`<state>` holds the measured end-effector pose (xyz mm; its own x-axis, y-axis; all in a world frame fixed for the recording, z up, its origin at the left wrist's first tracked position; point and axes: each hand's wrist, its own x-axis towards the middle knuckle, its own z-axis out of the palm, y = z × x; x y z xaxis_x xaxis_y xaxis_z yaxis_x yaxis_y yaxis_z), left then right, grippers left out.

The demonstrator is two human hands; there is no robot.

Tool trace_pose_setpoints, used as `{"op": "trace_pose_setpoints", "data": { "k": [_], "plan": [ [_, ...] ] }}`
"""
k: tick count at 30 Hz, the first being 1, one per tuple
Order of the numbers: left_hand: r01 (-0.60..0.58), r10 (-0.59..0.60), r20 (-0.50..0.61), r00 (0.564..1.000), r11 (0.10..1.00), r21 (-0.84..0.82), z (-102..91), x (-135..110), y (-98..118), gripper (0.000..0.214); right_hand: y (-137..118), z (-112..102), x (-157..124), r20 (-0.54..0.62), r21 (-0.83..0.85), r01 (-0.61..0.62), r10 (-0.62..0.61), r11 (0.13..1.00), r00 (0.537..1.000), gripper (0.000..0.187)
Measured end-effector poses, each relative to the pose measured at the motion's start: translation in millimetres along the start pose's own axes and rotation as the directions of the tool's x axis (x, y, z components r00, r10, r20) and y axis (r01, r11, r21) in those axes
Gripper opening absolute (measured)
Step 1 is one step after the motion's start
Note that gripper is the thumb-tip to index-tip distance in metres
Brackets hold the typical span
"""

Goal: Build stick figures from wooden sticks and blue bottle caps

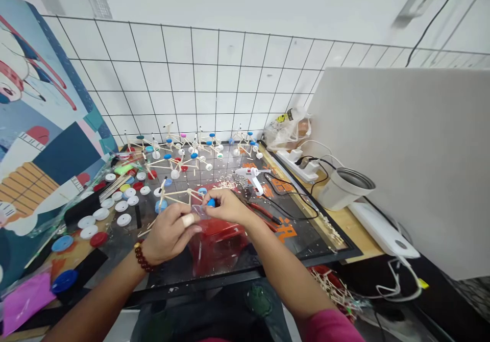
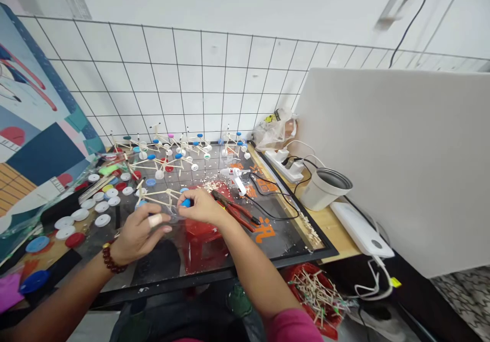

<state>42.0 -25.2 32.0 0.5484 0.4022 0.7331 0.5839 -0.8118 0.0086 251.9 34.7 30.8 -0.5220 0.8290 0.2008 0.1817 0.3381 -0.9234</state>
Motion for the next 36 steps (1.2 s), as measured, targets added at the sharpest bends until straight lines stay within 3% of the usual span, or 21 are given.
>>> {"op": "trace_pose_setpoints", "data": {
  "k": [3, 5, 7, 9, 11, 13, 16, 18, 20, 24, 27, 31, 36],
  "plan": [
    [0.321, -0.322, -0.052, 0.945, 0.947, -0.032, 8.9, -6.2, 10.7, 0.071, -5.1, 3.1, -3.0, -0.024, 0.007, 0.067, -0.067, 0.998, 0.997, 0.006],
    [0.434, -0.433, -0.027, 0.901, 0.901, 0.015, 13.0, -8.6, 16.0, 0.086, -7.3, 7.4, -5.2, 0.01, 0.019, 0.119, -0.119, 0.993, 0.993, 0.007],
    [0.46, -0.462, 0.017, 0.887, 0.885, 0.067, 15.7, -9.9, 18.1, 0.072, -7.9, 11.5, -6.9, 0.022, 0.012, 0.184, -0.184, 0.983, 0.983, 0.007],
    [0.457, -0.462, 0.052, 0.885, 0.886, 0.083, 17.4, -10.4, 17.6, 0.043, -7.3, 13.5, -8.1, 0.016, -0.048, 0.264, -0.263, 0.963, 0.965, 0.009],
    [0.456, -0.46, 0.068, 0.885, 0.888, 0.061, 18.4, -10.6, 16.6, 0.019, -6.5, 12.9, -9.0, 0.029, -0.18, 0.348, -0.349, 0.92, 0.937, 0.014],
    [0.461, -0.461, 0.099, 0.882, 0.887, 0.026, 19.1, -10.9, 16.6, 0.008, -6.1, 10.8, -10.1, 0.097, -0.366, 0.416, -0.41, 0.833, 0.907, 0.019],
    [0.513, -0.5, 0.192, 0.844, 0.858, -0.019, 20.1, -11.0, 18.5, 0.006, -6.1, 9.4, -12.0, 0.19, -0.628, 0.467, -0.46, 0.622, 0.867, 0.024],
    [0.599, -0.558, 0.284, 0.78, 0.797, -0.08, 20.6, -10.3, 20.2, 0.004, -5.6, 11.0, -12.8, 0.211, -0.716, 0.474, -0.489, 0.512, 0.846, 0.028],
    [0.686, -0.594, 0.373, 0.713, 0.7, -0.197, 20.8, -8.9, 21.5, 0.013, -4.2, 13.6, -13.0, 0.192, -0.733, 0.475, -0.522, 0.487, 0.831, 0.032],
    [0.761, -0.596, 0.474, 0.648, 0.506, -0.406, 21.2, -5.8, 22.8, 0.037, -2.4, 15.9, -12.2, 0.126, -0.68, 0.491, -0.573, 0.545, 0.81, 0.041],
    [0.775, -0.625, 0.459, 0.632, 0.486, -0.405, 22.8, -5.6, 22.4, 0.029, -5.4, 13.6, -12.4, 0.158, -0.674, 0.525, -0.594, 0.519, 0.789, 0.044],
    [0.751, -0.656, 0.368, 0.659, 0.543, -0.376, 26.2, -8.3, 19.7, 0.022, -12.3, 10.2, -13.4, 0.251, -0.693, 0.565, -0.585, 0.448, 0.771, 0.026],
    [0.775, -0.686, 0.364, 0.63, 0.524, -0.354, 29.0, -10.9, 16.6, 0.016, -11.3, 10.9, -14.6, 0.308, -0.69, 0.622, -0.628, 0.37, 0.715, 0.02]
  ]
}}
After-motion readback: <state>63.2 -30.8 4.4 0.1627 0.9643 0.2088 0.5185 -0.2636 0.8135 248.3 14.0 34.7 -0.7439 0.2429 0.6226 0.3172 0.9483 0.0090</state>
